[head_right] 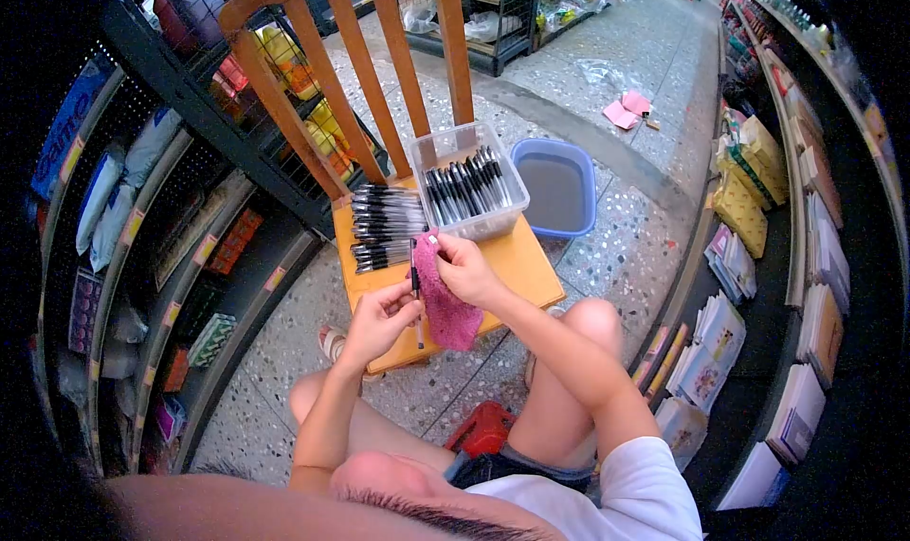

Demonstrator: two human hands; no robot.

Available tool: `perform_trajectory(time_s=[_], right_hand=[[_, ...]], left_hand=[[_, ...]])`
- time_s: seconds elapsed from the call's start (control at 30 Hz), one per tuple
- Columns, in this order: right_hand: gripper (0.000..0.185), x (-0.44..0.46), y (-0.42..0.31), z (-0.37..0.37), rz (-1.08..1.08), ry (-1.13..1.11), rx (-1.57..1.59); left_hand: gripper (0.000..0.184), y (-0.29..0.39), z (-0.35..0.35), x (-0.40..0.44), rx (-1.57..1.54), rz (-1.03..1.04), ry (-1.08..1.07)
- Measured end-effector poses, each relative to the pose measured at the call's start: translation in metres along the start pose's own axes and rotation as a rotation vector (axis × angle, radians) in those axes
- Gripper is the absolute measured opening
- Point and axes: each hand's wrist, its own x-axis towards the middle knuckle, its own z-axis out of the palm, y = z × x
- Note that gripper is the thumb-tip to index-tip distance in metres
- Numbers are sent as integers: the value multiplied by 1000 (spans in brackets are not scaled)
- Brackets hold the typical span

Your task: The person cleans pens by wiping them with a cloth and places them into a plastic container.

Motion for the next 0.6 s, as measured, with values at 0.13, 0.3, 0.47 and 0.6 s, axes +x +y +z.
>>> perform_trajectory(time_s=[0.13, 0.3, 0.47, 0.6], right_hand=[[13, 2, 2, -9, -24, -20, -239], [19, -2, -8, -8, -3, 56, -44], [18, -4, -25, -1, -76, 87, -15], [19, -2, -13, -1, -165, 102, -214]], left_hand=[[36, 0, 1, 2, -48, -7, -31], [34, 4, -2, 1, -11, 2, 24], [33, 4, 0, 1, 137, 28, 73], [29, 15, 7, -3, 329, 73, 173]])
